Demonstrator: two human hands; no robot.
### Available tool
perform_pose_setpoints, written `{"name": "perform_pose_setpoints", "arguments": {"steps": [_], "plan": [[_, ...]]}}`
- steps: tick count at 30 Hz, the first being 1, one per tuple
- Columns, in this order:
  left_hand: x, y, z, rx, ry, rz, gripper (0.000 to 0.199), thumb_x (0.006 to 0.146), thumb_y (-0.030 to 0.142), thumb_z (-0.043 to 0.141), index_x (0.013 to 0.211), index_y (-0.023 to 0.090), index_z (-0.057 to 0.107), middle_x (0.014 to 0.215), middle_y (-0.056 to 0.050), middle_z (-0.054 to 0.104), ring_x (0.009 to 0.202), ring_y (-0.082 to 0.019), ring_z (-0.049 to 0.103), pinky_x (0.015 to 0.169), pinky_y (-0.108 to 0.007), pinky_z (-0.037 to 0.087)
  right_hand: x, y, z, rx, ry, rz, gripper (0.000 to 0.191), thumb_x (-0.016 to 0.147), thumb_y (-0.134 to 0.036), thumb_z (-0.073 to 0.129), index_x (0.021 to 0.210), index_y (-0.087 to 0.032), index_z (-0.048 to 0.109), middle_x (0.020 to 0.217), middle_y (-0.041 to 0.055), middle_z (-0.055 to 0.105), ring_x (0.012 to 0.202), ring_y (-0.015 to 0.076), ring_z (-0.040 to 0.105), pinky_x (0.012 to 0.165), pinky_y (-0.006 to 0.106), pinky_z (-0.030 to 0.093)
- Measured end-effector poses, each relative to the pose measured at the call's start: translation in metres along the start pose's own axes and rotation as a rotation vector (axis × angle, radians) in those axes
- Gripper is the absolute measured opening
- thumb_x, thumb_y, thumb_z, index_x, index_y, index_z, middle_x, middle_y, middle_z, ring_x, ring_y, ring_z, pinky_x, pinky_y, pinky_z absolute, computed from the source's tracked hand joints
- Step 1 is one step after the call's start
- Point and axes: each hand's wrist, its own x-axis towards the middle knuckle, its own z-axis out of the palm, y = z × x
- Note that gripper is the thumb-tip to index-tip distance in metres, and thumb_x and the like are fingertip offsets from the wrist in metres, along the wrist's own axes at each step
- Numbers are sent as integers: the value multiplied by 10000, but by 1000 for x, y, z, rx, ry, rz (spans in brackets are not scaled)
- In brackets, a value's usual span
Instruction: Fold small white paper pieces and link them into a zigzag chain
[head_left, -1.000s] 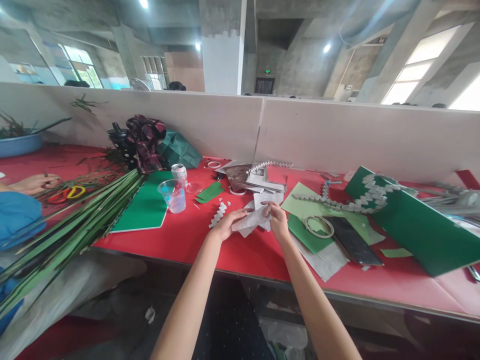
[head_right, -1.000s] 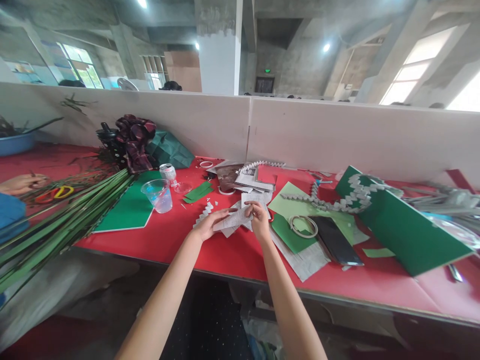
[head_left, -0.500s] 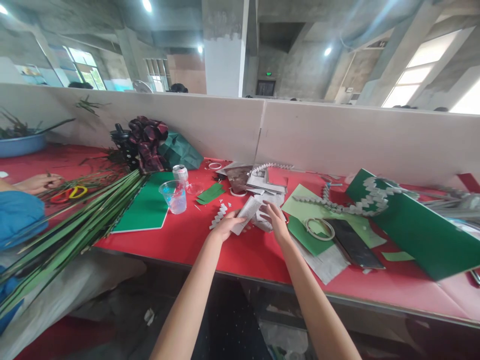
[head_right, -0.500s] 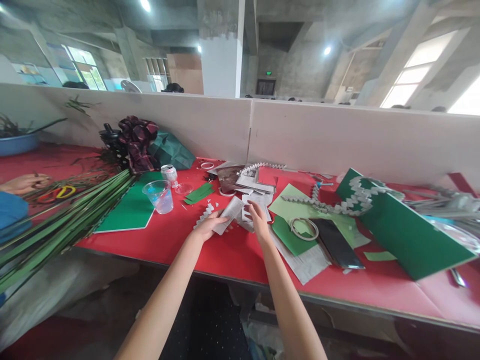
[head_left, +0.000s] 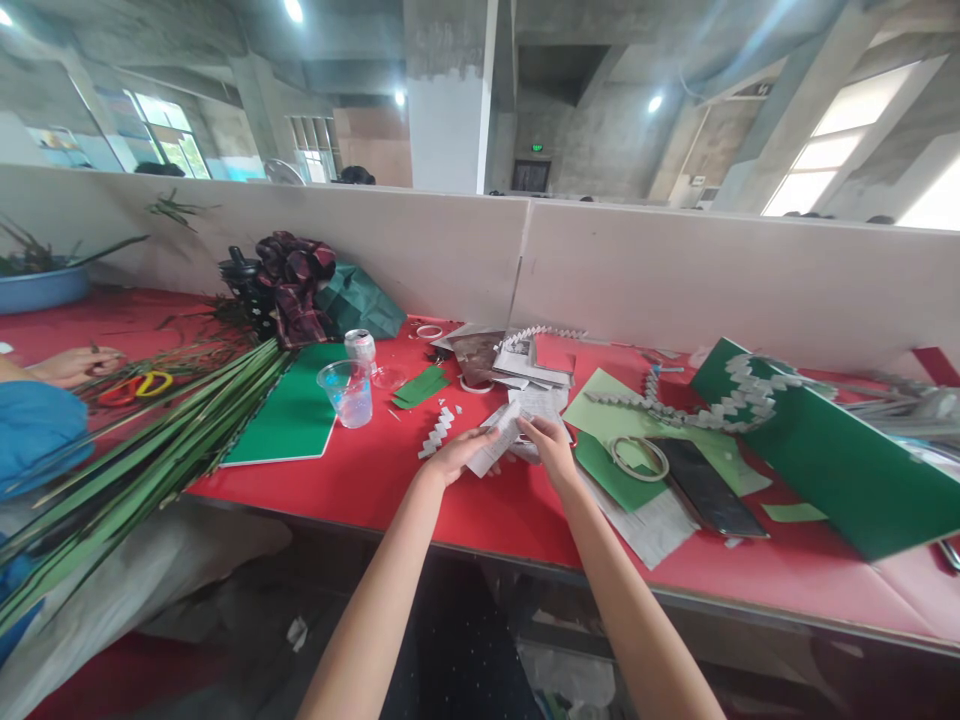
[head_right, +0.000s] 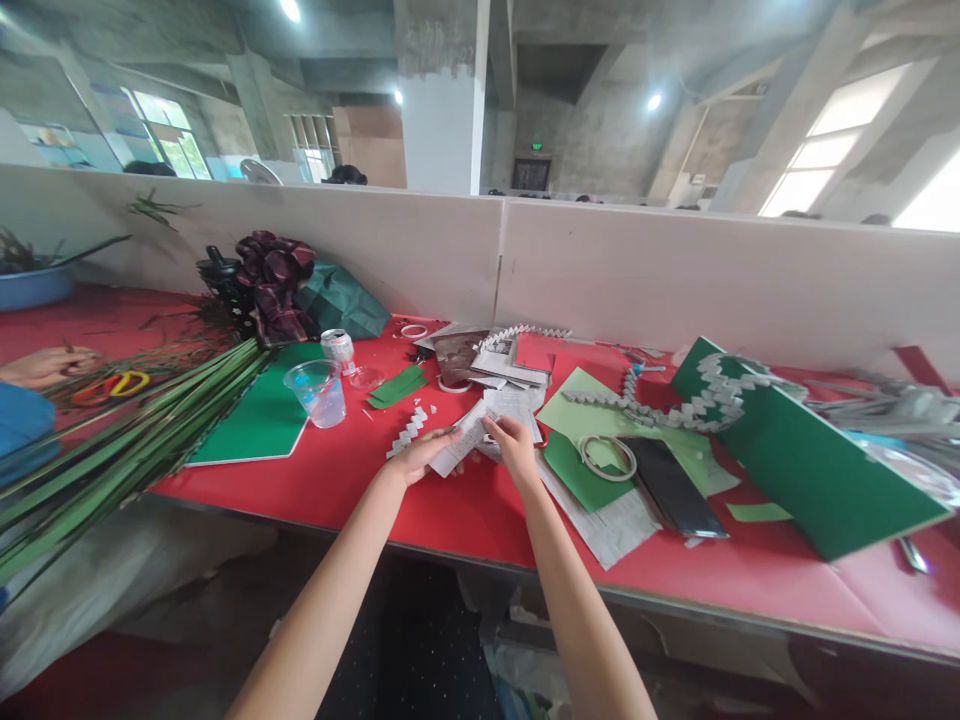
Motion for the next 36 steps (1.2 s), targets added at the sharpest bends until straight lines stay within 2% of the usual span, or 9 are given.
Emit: {"name": "perform_pose_setpoints", "arguments": {"steps": [5,11,17,22,28,32,36], "plan": [[1,-3,-1,8,18,11,499,752,456,677,1121,129,602,836,-99,695,571,-171,621,578,-306,508,0,0,0,0,-10,-12,408,684,-564,650,597,-172,579,494,-6,486,552,144,458,493,253,331],[0,-1,0,16,-6,24,487,764,432,673,1129,118,604,858,-110,703,607,-192,652,613,-318,510,1,3,-2,7,-41,44,403,718,-539,626,571,-182,510,484,-45,425,462,92,340,454,242,257],[3,1,-1,50,11,33,466,701,399,737,1019,68,656,798,-114,714,617,-183,650,622,-279,498,5,9,-5,-2,112,-39,412,705,-530,631,546,-189,463,513,-44,406,532,111,399,527,238,355],[5,-1,-5,73,-24,70,460,683,360,756,1046,93,659,888,-113,713,685,-199,671,671,-293,508,6,8,-6,25,182,-33,402,692,-519,634,545,-192,453,538,-32,415,558,121,413,553,245,394],[3,-1,-1,73,-63,40,462,703,331,738,1099,114,640,875,-111,719,712,-224,681,701,-328,519,5,7,-6,-28,141,-65,423,699,-523,622,524,-199,414,505,-44,375,529,114,373,527,243,347],[3,1,2,84,-61,45,421,701,342,738,1032,92,664,828,-110,722,699,-230,680,724,-350,523,4,6,-5,-105,107,-79,396,740,-500,589,541,-193,438,501,-40,379,521,111,355,505,241,282],[3,0,2,109,-47,48,393,673,343,758,957,81,682,764,-103,720,681,-226,675,708,-341,522,5,8,-6,-137,91,-84,400,745,-512,581,545,-190,454,499,-36,398,521,115,365,507,243,275]]}}
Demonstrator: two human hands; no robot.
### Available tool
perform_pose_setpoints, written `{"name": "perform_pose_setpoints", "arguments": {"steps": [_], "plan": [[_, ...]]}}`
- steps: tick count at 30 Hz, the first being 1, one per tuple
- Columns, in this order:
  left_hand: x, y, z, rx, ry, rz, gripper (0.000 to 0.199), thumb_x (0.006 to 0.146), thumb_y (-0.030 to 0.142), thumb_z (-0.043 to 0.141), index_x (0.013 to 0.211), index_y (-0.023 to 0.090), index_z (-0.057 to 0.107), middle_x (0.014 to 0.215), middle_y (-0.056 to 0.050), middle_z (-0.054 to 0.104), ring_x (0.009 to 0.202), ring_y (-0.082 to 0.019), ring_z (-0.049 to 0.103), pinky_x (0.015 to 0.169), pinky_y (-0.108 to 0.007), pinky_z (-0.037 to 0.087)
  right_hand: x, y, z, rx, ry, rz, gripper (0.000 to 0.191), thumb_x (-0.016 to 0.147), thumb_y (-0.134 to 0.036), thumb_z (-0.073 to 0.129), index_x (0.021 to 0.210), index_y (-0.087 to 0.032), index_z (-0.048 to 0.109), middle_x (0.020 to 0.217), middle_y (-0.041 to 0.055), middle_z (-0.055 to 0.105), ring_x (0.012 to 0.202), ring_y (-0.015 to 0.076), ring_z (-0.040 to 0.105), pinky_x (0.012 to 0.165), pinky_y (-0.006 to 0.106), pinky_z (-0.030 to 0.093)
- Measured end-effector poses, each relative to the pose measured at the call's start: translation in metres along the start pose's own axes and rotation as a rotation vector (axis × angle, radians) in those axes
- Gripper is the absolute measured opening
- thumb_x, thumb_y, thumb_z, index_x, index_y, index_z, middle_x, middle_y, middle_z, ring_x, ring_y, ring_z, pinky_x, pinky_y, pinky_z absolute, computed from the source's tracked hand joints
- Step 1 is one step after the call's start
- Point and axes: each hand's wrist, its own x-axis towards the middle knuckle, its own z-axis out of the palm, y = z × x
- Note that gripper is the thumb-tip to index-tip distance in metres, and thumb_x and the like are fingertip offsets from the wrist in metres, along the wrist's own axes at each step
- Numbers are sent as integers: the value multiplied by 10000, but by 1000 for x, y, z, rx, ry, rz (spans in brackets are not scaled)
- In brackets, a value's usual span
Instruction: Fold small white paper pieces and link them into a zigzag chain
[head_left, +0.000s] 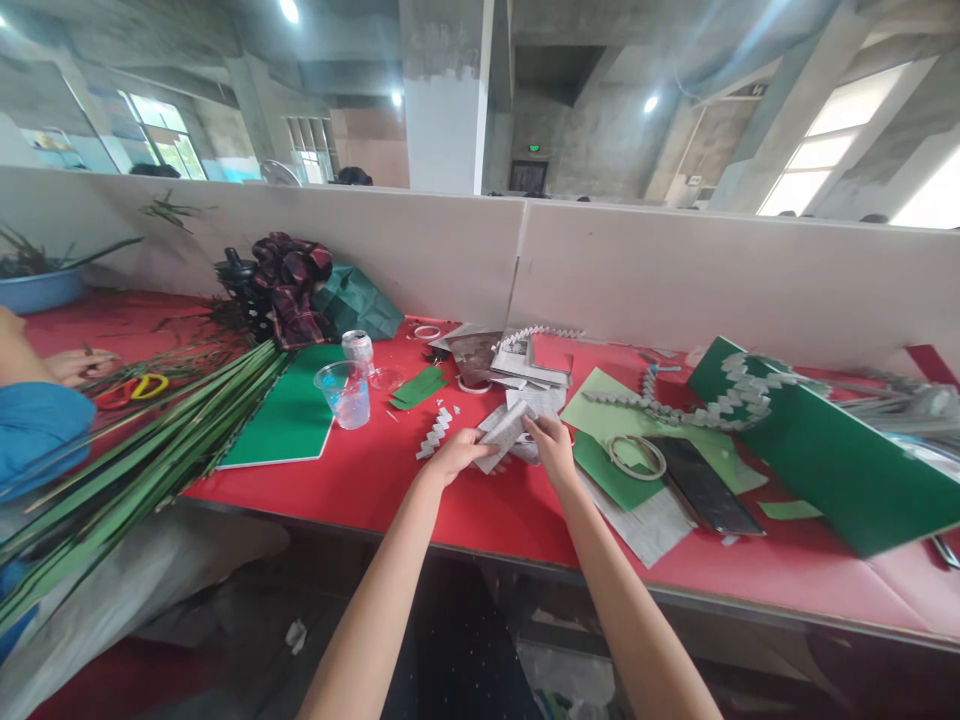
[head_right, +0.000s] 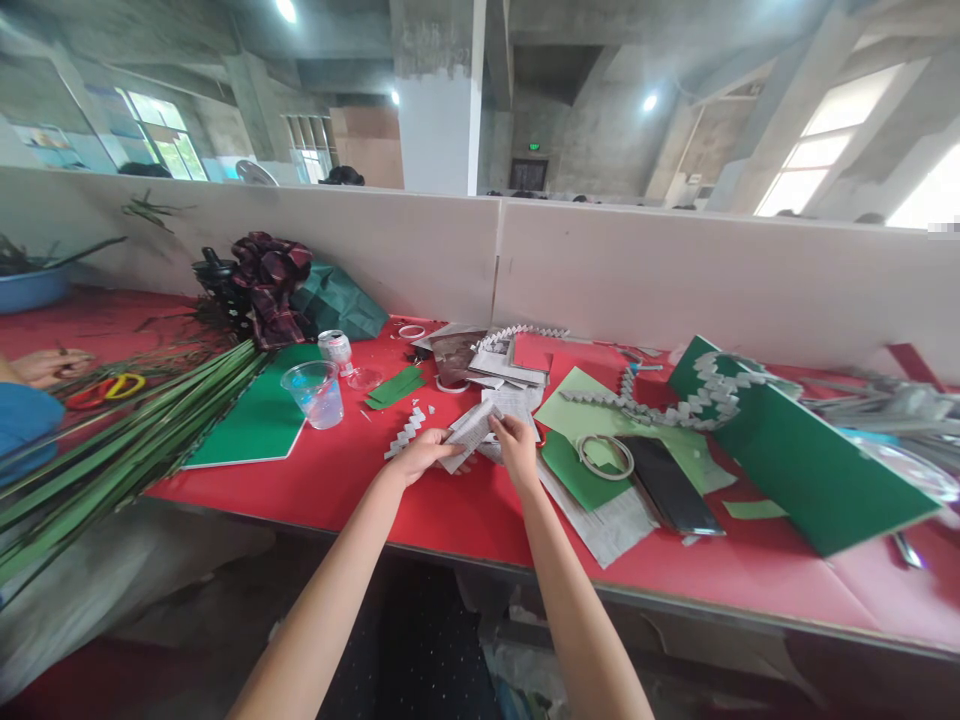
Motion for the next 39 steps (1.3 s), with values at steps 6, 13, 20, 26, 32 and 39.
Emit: {"name": "perform_pose_setpoints", "arguments": {"steps": [6,13,20,26,32,39], "plan": [[2,-2,-2,-7,7,3,394,651,333,774,941,82,683,748,-96,720,657,-217,672,687,-329,523,3,7,1,33,-7,9,410,726,-537,592,550,-191,459,503,-38,405,522,115,374,519,243,301],[1,-1,-1,-20,15,0,385,645,310,779,937,78,682,749,-100,720,645,-215,672,679,-326,523,3,8,2,75,-8,17,399,727,-511,608,546,-190,454,502,-39,410,512,109,372,508,238,306],[3,-5,-4,-15,8,1,379,636,304,783,929,83,689,717,-82,719,623,-201,666,667,-303,520,2,10,2,65,-11,20,408,759,-500,585,552,-196,408,516,-47,362,527,107,353,533,238,319],[4,-6,-4,-13,7,-1,372,630,292,783,928,86,694,723,-77,720,652,-206,673,680,-301,519,2,10,2,59,-13,8,402,766,-486,583,549,-193,414,519,-46,362,532,107,352,527,236,317],[4,-9,-5,-2,8,-5,405,627,312,786,947,85,687,732,-78,721,656,-205,675,699,-317,524,2,8,2,91,-17,31,390,753,-489,600,557,-190,442,525,-44,401,541,113,391,548,238,349],[4,-11,-6,16,-73,-27,427,628,329,787,951,69,686,763,-120,721,665,-217,676,669,-333,536,1,2,2,197,-50,70,403,678,-423,686,1011,-204,630,838,27,606,751,179,525,646,264,424]]}}
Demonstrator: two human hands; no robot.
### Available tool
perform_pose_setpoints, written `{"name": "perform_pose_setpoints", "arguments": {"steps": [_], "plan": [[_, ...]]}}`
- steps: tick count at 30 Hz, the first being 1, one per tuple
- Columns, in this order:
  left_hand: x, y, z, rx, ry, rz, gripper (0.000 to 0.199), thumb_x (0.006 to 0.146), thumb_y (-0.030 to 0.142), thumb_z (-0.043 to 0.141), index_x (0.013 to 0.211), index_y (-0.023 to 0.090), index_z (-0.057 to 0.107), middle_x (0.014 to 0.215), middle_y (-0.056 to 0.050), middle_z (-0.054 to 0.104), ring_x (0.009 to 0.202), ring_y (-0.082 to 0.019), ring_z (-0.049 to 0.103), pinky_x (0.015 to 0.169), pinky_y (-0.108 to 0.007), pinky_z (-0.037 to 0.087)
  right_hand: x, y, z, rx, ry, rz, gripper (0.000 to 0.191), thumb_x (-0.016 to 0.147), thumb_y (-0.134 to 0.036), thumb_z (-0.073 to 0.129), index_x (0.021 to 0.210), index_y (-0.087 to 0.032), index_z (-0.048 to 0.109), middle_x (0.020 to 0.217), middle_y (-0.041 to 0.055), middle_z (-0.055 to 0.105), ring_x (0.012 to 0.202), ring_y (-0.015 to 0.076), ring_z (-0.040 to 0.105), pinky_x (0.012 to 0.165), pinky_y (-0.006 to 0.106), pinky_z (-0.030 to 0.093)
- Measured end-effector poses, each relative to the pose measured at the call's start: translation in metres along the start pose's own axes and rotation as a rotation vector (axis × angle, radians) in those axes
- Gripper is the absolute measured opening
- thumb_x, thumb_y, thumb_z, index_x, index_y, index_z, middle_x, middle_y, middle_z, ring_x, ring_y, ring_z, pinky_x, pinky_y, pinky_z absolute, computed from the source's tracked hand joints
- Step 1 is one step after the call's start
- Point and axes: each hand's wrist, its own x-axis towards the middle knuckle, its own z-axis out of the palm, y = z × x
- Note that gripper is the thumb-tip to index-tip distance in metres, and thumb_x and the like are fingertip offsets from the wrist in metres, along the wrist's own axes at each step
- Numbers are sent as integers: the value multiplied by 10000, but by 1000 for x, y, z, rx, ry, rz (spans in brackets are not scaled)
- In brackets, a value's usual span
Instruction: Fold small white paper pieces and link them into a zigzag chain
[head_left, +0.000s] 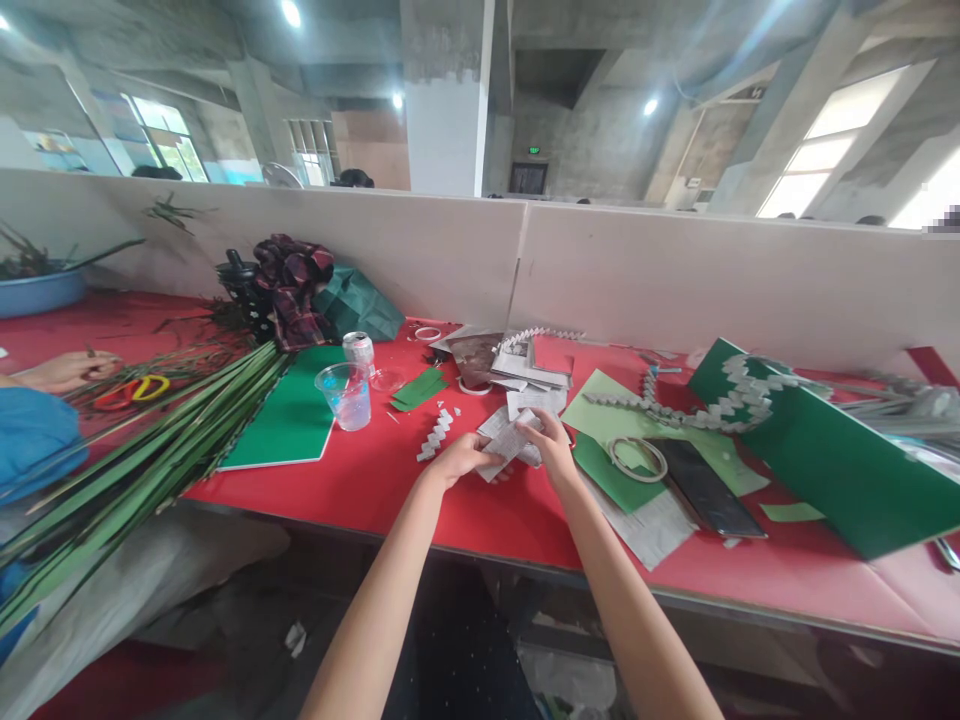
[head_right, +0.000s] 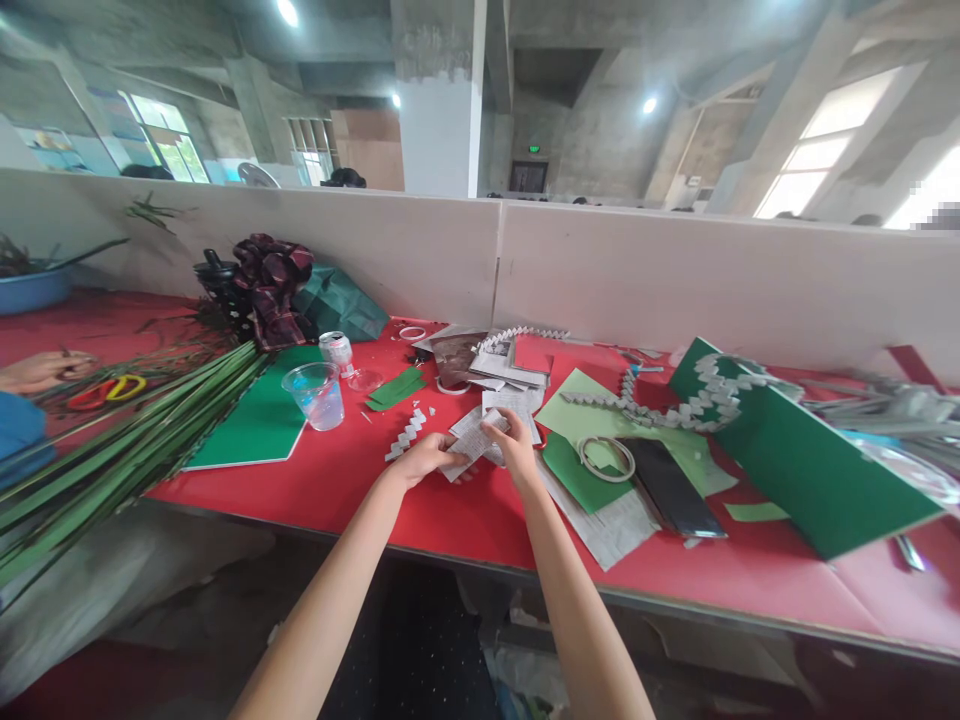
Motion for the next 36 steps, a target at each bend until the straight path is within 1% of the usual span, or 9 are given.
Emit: {"name": "perform_pose_setpoints", "arguments": {"steps": [3,10,13,17,21,24,26,31,36], "plan": [[-1,1,1,4,-17,-5,397,641,306,773,948,68,690,778,-128,722,663,-218,676,662,-332,535,-1,-1,-1,16,-34,8,451,670,-417,689,1064,-207,624,848,33,609,754,182,532,637,268,422],[-2,1,1,37,-70,-16,413,657,291,758,1003,80,680,814,-136,722,700,-228,679,683,-344,530,0,2,-4,54,4,29,410,627,-404,721,970,-193,642,851,31,619,747,171,543,615,261,416],[-4,3,4,35,-95,-6,470,658,283,762,1072,90,653,857,-138,718,719,-227,679,704,-351,526,1,3,-4,44,31,49,414,615,-395,723,961,-190,627,775,17,613,683,160,545,583,262,416],[-7,9,9,36,-99,6,599,655,270,770,1207,144,576,950,-127,705,760,-231,674,718,-360,511,0,3,-4,33,9,82,405,609,-368,717,951,-182,604,679,0,593,587,146,528,530,261,408],[-7,11,11,82,0,-2,456,694,348,741,1091,147,645,957,-94,695,897,-213,635,800,-307,459,-2,0,-2,-10,-102,113,402,627,-352,699,982,-196,592,588,-38,548,471,109,451,445,234,331],[-3,7,9,94,102,-43,405,726,459,689,963,130,676,867,-72,688,818,-192,621,714,-278,446,-4,-2,0,-48,-241,97,377,646,-329,684,988,-193,606,526,-63,490,430,86,386,428,223,288],[-1,3,8,83,139,-49,424,726,492,676,931,121,676,823,-67,682,754,-178,611,660,-269,434,-5,-4,1,-54,-271,76,359,651,-321,677,980,-190,615,524,-63,481,438,86,384,435,223,289],[4,-1,7,99,106,52,398,706,468,702,848,96,689,786,-76,686,731,-176,603,676,-272,431,-7,-4,3,-81,-187,50,351,636,-329,681,954,-197,615,563,-38,528,474,107,434,456,231,322],[4,2,9,106,101,77,398,710,470,695,815,85,689,746,-77,694,714,-190,621,676,-284,457,-3,0,1,-58,0,0,352,633,-352,672,935,-190,591,656,-7,586,551,131,502,506,244,379]]}}
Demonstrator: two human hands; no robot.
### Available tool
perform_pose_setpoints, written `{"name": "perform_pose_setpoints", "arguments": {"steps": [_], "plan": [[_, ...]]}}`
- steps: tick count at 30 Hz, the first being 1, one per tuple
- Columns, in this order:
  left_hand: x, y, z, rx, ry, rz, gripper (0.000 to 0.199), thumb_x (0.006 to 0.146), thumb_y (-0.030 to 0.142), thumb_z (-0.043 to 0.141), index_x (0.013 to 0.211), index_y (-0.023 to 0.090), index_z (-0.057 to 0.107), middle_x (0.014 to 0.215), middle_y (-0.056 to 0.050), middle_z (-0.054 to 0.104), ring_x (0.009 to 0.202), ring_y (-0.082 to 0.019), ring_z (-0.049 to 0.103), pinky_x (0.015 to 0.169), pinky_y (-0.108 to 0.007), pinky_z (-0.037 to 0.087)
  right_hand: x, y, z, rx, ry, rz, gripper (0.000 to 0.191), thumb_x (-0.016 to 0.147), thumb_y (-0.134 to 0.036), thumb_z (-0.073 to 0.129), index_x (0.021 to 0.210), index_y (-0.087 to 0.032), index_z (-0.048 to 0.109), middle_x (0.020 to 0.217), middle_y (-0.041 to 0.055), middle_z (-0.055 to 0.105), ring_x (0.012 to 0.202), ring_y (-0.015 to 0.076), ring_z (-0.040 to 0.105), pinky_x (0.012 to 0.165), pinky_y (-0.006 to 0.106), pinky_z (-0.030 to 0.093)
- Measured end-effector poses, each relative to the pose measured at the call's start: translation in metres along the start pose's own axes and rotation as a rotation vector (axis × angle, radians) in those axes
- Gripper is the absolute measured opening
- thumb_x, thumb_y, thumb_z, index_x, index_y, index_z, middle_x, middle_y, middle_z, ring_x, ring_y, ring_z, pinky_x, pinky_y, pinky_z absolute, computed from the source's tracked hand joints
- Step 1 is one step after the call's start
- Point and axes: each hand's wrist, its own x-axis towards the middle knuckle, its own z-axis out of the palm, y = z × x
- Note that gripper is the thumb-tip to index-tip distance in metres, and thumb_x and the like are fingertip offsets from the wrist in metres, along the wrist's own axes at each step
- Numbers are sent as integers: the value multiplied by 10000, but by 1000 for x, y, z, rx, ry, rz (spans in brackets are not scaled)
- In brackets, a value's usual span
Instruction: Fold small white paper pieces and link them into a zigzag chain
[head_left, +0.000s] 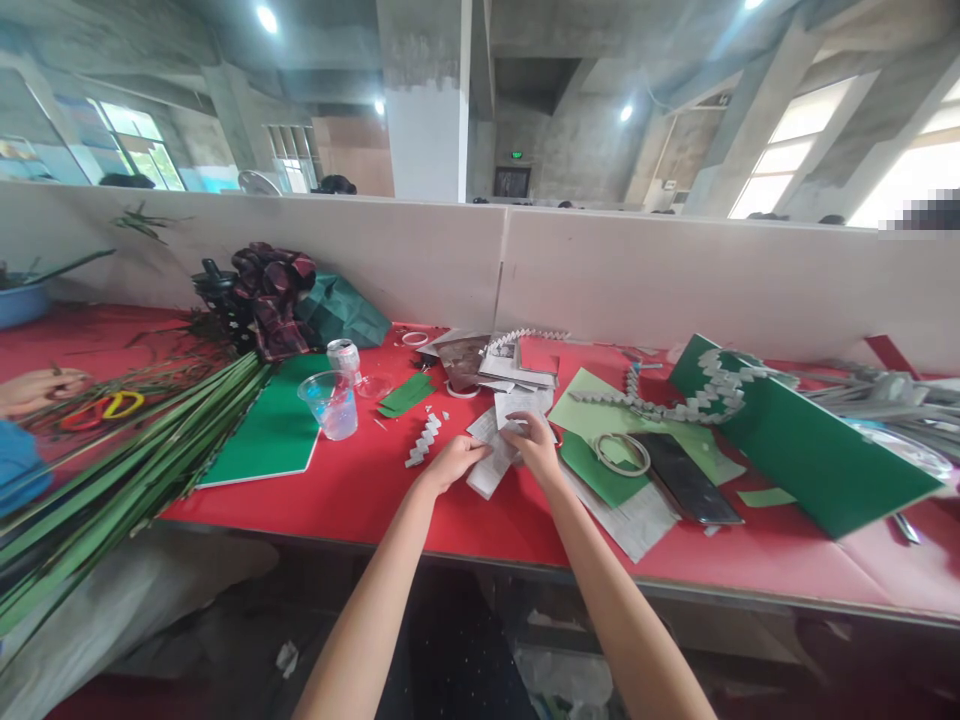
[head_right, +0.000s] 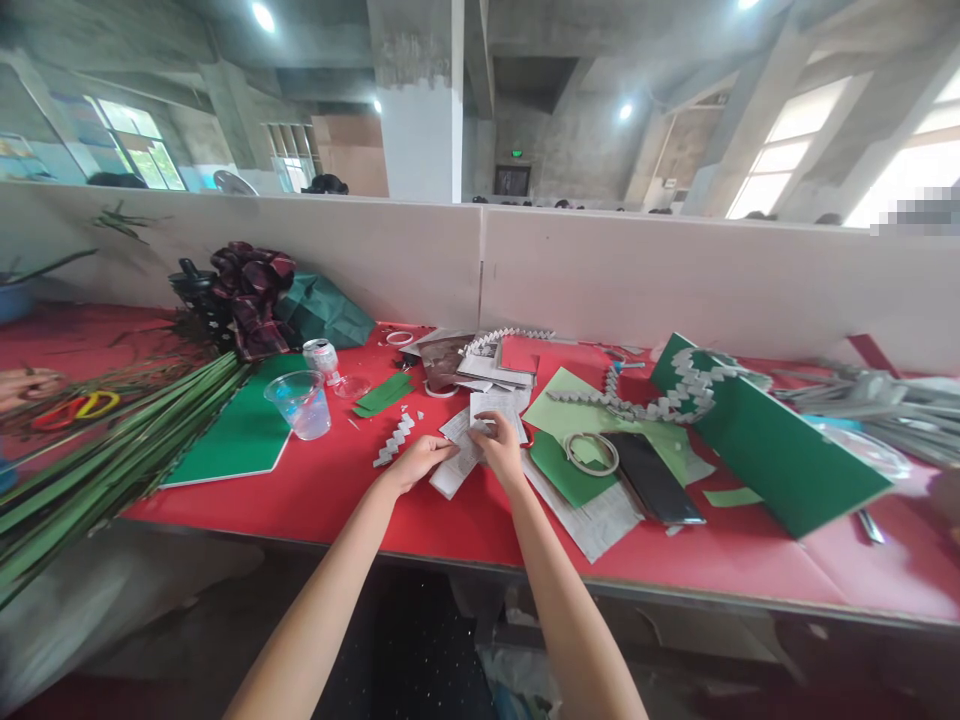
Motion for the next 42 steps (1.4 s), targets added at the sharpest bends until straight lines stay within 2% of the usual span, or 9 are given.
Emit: {"name": "perform_pose_setpoints", "arguments": {"steps": [5,8,11,13,19,26,32,39,42], "plan": [[-1,1,-3,-20,19,-42,403,739,491,645,868,110,665,729,-79,704,672,-228,663,639,-347,518,8,6,-14,19,319,-43,382,643,-407,645,941,-175,585,773,38,626,676,173,561,583,268,421],[1,0,-7,-22,225,-3,353,783,475,577,877,141,640,736,-73,701,668,-219,670,658,-349,532,11,8,-19,15,450,-48,381,651,-416,627,938,-172,577,803,53,623,728,189,567,613,278,433],[3,-1,-8,41,505,109,316,821,456,511,892,171,627,827,-70,700,743,-206,671,699,-316,526,9,5,-17,46,381,-13,347,651,-403,635,910,-178,580,774,43,616,699,183,555,600,276,422],[5,-1,-8,139,558,193,309,816,446,525,901,171,638,893,-70,697,829,-209,658,750,-297,506,7,2,-12,53,256,16,318,655,-396,647,885,-185,589,729,24,606,653,168,537,584,269,402],[5,-5,-4,376,244,250,298,800,383,560,859,126,698,862,-74,705,860,-225,627,753,-288,470,2,-4,-3,22,-22,5,236,680,-379,637,831,-209,576,651,-14,572,586,140,494,526,245,347],[2,-4,-2,468,246,234,238,769,328,577,789,132,710,784,-61,698,798,-219,620,690,-275,459,3,5,-4,77,-134,114,328,612,-352,666,800,-233,426,680,-19,618,496,123,477,439,224,318],[2,-4,-3,515,278,231,187,737,284,587,713,138,701,723,-46,693,754,-210,618,670,-269,454,1,7,-1,-52,-111,11,304,632,-296,624,817,-241,389,693,-21,640,513,132,510,482,242,365],[0,0,-7,483,354,284,163,736,248,582,727,136,700,761,-61,707,762,-202,634,717,-276,464,2,0,-15,-249,325,-192,197,711,-285,550,877,-225,463,790,25,640,683,169,582,678,305,441],[1,0,-8,458,327,282,193,758,283,582,756,138,709,796,-68,717,787,-212,641,736,-287,473,1,0,-14,-220,206,-197,232,753,-339,551,945,-215,514,849,41,635,731,173,572,662,286,433]]}}
